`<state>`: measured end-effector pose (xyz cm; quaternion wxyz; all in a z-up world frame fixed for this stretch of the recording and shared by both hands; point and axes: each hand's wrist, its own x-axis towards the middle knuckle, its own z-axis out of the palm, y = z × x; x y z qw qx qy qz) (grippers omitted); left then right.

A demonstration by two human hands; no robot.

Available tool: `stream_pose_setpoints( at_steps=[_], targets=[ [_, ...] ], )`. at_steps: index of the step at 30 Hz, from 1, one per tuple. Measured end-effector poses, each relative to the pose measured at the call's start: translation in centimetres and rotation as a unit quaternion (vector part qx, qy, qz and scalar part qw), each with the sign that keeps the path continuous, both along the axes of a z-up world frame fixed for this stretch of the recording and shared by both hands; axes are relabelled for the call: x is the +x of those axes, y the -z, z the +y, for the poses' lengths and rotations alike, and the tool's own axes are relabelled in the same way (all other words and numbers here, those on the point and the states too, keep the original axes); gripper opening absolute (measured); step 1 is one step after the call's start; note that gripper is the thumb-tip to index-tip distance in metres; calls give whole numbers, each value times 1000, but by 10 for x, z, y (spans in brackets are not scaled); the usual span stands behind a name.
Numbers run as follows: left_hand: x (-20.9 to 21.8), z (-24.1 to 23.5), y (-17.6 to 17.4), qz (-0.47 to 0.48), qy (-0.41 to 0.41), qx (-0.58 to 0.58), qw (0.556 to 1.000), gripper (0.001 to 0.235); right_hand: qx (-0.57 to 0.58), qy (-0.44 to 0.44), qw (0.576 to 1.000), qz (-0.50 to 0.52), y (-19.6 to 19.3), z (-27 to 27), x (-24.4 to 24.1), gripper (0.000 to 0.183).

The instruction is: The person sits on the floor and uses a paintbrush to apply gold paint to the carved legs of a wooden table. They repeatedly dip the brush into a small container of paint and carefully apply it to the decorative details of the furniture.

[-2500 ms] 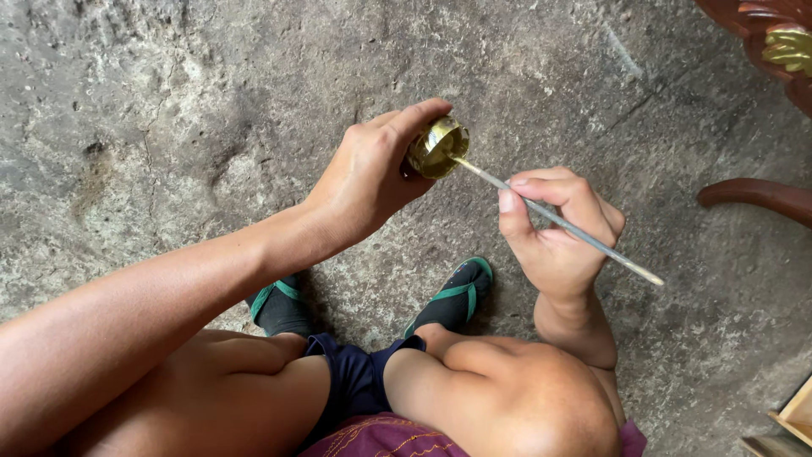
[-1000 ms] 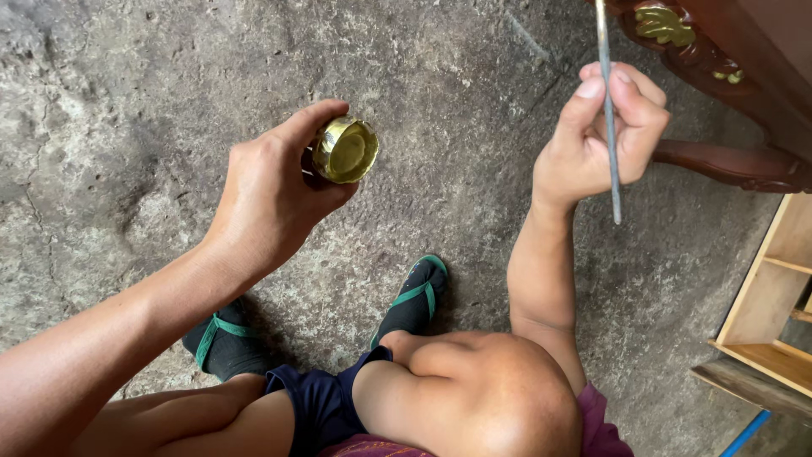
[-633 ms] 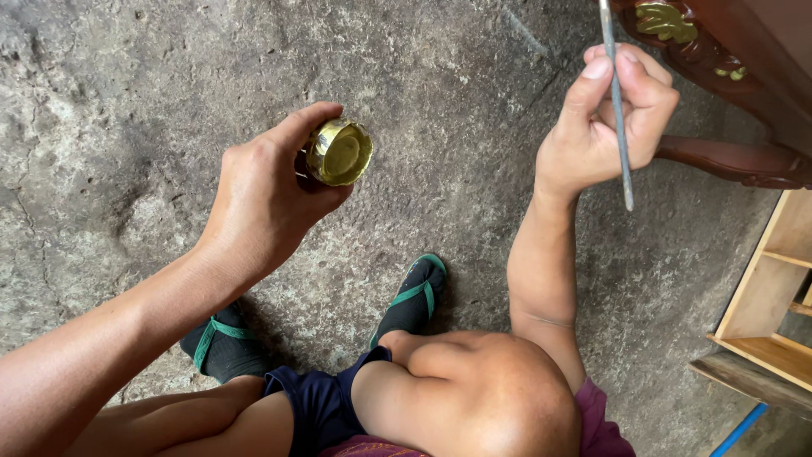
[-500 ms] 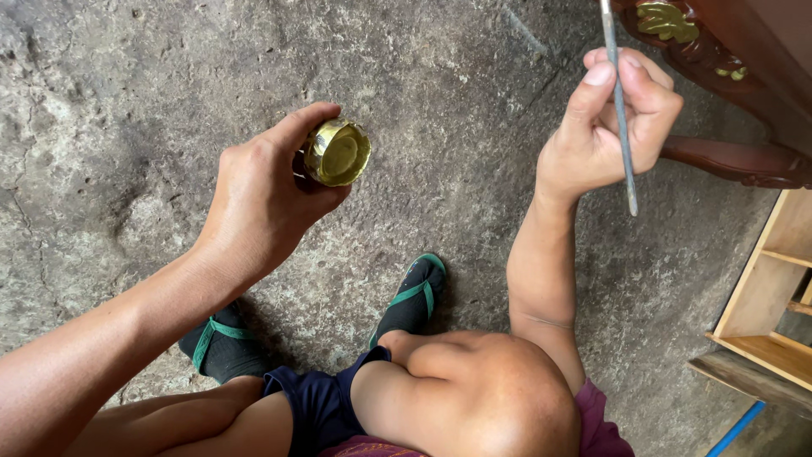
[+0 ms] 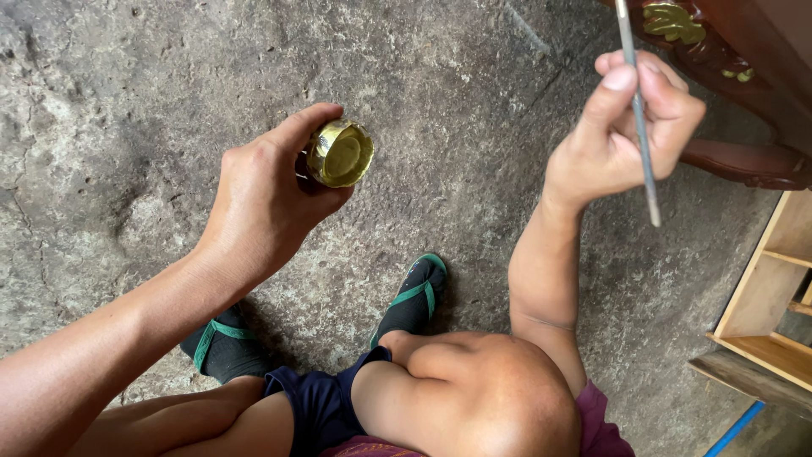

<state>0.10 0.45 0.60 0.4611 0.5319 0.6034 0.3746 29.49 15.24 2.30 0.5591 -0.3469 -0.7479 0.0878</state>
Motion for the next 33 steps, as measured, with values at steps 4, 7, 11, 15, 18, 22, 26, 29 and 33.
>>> stream_pose_setpoints(
  at_steps=[4, 7, 11, 15, 18, 22, 26, 29, 33],
  targets=[
    [0, -1, 1, -2, 1, -14, 1000, 68, -23, -20, 999, 26, -7, 0, 3, 21],
    [1, -1, 2, -1, 2, -6, 1000, 67, -55, -11, 997, 48, -9, 2, 7, 24],
    [2, -1, 4, -8, 4, -9, 1000, 68, -71, -5, 996, 46, -8, 8, 10, 25],
    [2, -2, 5, -7, 4, -5, 1000, 69, -84, -11, 994, 66, -5, 13, 10, 24],
    [2, -2, 4, -3, 5, -16, 1000, 68, -78, -6, 995, 61, -5, 15, 9, 24],
    [3, -1, 5, 0, 6, -13, 1000, 68, -55, 0, 998, 30, -7, 15, 6, 25],
    [3, 0, 5, -6, 5, -17, 1000, 68, -47, -9, 999, 24, -9, 12, 1, 25],
    [3, 0, 6, 3, 11, -35, 999, 64, -24, 4, 1000, -2, -10, 10, -4, 26],
    [4, 1, 5, -5, 4, -21, 1000, 66, 12, 30, 999, -35, -12, 6, -11, 28]
  ],
)
